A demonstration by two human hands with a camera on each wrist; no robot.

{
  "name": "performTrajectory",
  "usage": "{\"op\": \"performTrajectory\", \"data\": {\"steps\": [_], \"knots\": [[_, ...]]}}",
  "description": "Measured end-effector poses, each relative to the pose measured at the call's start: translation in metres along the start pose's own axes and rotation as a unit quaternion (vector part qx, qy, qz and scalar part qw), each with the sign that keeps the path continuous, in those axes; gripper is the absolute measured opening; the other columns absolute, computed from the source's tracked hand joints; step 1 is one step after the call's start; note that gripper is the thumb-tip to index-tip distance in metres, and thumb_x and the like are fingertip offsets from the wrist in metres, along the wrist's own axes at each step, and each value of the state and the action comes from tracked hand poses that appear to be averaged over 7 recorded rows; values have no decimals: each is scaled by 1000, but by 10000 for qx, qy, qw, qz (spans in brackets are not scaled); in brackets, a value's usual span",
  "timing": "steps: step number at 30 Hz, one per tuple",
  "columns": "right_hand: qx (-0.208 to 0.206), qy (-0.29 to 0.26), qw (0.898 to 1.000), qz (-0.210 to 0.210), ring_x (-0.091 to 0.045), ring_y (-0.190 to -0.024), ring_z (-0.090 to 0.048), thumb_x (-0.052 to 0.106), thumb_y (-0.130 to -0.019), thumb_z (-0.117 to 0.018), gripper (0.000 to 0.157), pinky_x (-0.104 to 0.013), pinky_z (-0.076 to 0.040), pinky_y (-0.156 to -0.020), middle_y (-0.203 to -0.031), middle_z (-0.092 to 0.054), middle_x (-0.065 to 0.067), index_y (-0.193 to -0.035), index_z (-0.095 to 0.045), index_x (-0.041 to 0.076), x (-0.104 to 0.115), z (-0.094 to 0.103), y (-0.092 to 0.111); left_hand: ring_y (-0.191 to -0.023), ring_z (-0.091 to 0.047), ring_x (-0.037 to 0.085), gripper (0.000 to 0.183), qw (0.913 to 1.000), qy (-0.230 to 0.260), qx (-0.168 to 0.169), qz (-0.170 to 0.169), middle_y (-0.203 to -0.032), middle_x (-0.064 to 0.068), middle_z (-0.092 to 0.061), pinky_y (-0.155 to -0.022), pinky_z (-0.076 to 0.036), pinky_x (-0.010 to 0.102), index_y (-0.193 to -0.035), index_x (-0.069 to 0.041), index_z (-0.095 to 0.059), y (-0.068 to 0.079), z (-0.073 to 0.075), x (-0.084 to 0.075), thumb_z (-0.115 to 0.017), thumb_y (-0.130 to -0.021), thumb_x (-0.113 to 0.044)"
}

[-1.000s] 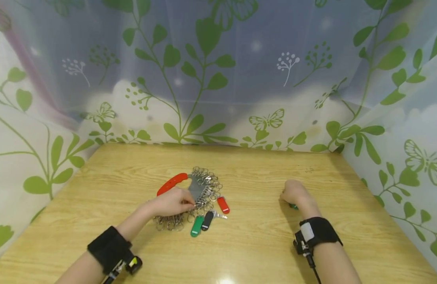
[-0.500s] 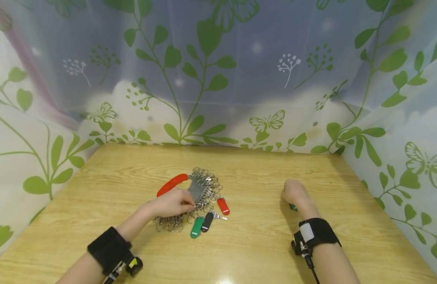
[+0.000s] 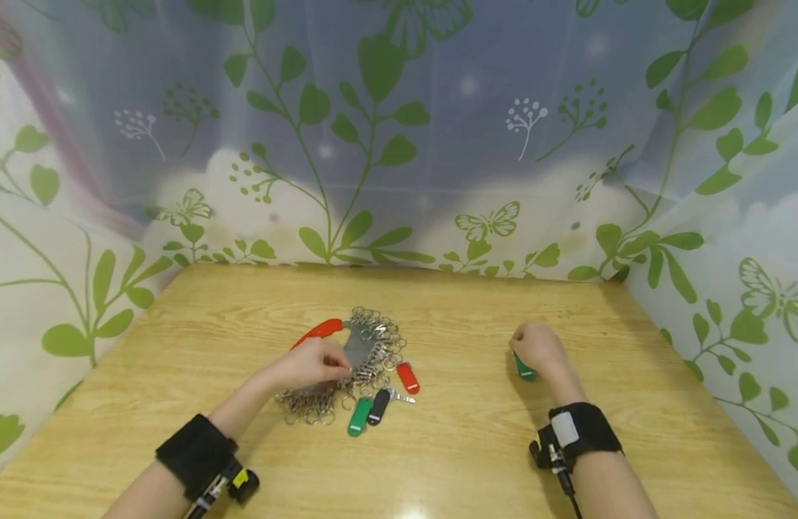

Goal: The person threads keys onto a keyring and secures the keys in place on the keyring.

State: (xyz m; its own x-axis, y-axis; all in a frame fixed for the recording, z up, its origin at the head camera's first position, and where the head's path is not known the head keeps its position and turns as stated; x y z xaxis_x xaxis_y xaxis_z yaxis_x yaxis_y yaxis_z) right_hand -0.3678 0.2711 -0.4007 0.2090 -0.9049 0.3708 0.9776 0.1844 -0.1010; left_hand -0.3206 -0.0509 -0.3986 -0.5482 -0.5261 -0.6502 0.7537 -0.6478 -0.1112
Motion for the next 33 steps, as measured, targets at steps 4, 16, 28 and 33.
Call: {"op": "performTrajectory", "data": {"steps": [4, 16, 28, 33], "knots": [[-144, -244, 9996, 36, -20, -62, -46, 15, -86, -52, 16, -39, -40, -59, -71, -55, -5, -82, -61, 2, 13, 5, -1, -66, -50, 12, 8, 9999, 125, 104, -57, -80, -5, -56, -60, -43, 31, -84, -13, -67, 0, -2, -1, -60, -83, -17], [-493, -2042, 9777, 2, -27, -78, -56, 24, -89, -52, 23, -39, -49, -66, -92, -59, -12, -97, -61, 5, 55, 9, -6, -56, -44, 13, 12, 9989, 339, 186, 258, -76, -3, -59, -56, -38, 30, -84, -13, -67, 0, -2, 2, -58, -84, -21], [-467, -2055, 9770, 317, -26, -72, -56, 20, -88, -54, 18, -37, -48, -62, -86, -60, -9, -93, -62, 5, 76, 2, -4, -61, -46, 18, 24, 9921, 1011, 301, 683, -71, 8, -58, -58, -39, 31, -72, -5, -64, -2, -9, 15, -51, -86, -19], [-423, -1941, 9796, 305, -24, -73, -56, 19, -87, -54, 17, -34, -48, -61, -85, -60, -8, -92, -62, 5, 75, -1, -5, -57, -44, 16, 26, 9941, 832, 289, 637, -74, 7, -62, -55, -34, 29, -65, 1, -59, -2, -8, 8, -51, -84, -16]]}}
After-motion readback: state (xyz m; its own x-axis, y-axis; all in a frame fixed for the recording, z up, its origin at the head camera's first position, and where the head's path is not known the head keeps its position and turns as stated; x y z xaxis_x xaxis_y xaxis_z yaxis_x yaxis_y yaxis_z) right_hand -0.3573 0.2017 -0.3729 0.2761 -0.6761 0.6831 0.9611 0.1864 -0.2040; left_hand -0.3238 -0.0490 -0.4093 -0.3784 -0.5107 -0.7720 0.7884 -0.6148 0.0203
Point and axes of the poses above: each hand's wrist, its own y-axis away from the middle knuckle, its own z-axis out of the back of the hand, x = y × z, the point moved 9 cm from there along -y, towards the middle knuckle
